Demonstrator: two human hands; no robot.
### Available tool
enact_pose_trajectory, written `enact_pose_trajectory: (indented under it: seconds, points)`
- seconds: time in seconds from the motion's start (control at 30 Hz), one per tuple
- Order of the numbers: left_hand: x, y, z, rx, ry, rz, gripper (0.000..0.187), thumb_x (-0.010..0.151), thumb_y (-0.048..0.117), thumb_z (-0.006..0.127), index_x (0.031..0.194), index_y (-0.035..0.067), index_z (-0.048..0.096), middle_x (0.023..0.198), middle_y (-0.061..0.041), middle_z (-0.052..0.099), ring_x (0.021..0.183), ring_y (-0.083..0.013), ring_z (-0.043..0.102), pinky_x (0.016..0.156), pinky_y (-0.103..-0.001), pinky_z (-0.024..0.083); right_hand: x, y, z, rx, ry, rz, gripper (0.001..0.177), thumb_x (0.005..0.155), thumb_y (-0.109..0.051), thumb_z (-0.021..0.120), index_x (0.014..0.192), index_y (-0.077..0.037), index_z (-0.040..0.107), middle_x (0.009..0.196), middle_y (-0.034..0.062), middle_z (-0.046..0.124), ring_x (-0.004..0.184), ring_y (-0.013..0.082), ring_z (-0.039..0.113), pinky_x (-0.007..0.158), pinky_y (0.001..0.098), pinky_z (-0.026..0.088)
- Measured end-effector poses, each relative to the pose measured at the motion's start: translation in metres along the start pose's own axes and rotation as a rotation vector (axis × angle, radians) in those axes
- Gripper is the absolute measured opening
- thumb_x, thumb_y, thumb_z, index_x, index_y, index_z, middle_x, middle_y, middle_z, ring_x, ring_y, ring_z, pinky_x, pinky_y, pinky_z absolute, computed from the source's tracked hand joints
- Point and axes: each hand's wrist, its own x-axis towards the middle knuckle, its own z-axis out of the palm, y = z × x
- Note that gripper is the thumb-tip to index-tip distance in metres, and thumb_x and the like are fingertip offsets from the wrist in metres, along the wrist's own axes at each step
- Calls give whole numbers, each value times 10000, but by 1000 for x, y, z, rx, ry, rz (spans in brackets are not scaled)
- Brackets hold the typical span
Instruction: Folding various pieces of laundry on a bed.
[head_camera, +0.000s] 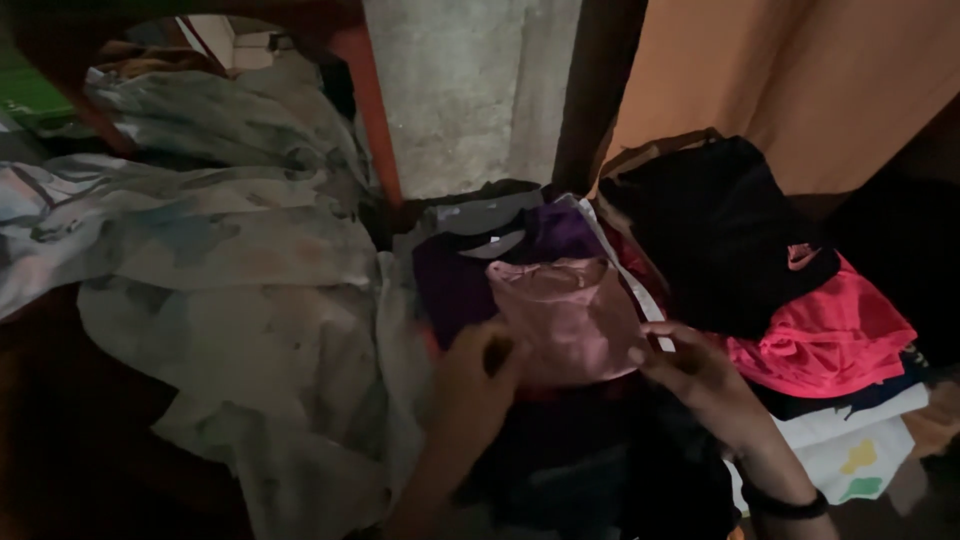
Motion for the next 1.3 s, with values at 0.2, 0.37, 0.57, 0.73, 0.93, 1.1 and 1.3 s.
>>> enact_pose_trajectory:
  seconds: [0.2,0.37,0.57,0.73,0.93,1.1,1.3]
  points:
    - [11,-8,-2,-230,38,32,281,1000,286,695,1109,35,629,923,-137,683,850,-233,690,747,-365,538,21,11,-22,-151,-322,-48,374,881,-312,738,1063,13,755,855,98,763,822,151,718,778,272,544]
    - [30,55,-43,-282,-23,-92,309,974,273,708,1166,38,652,807,-210,708,621,-255,658,551,-387,509,7,-61,-32,9,-201,95,406,924,-357,683,1104,3,737,933,89,760,822,180,671,770,345,524]
    - [54,103,-75,-663,-181,-96,381,940,262,669,1223,8,652,954,-188,762,770,-239,801,674,-370,677,-10,-130,-60,39,-202,13,438,982,-342,585,1253,-30,730,1200,73,783,1170,130,628,990,290,465]
    - [71,100,-79,-770,-201,14,357,942,187,682,1165,-91,662,1047,-185,740,895,-281,801,772,-417,649,-13,-164,-54,168,-224,-34,441,959,-272,570,1293,2,661,1255,117,747,1191,216,648,1026,357,501]
    - [35,61,-61,-756,-57,67,302,989,193,675,1156,-57,705,1059,-191,766,989,-255,796,865,-381,628,1,-143,-37,186,-185,-47,475,969,-293,547,1394,-87,596,1268,62,721,1210,144,615,1040,312,482]
    - [-49,1,-28,-310,-247,-114,297,959,273,693,1162,69,767,1072,-105,813,973,-205,780,846,-393,623,24,-38,-52,-133,-422,57,421,992,-347,582,1181,10,702,1143,120,774,1030,230,665,881,369,524]
    - [-66,12,-33,-338,-301,-376,315,904,255,716,1174,102,769,1141,-73,800,1084,-204,758,934,-365,593,7,-18,-48,-225,-402,306,356,939,-351,640,1125,-65,741,1057,148,840,984,262,766,852,381,576]
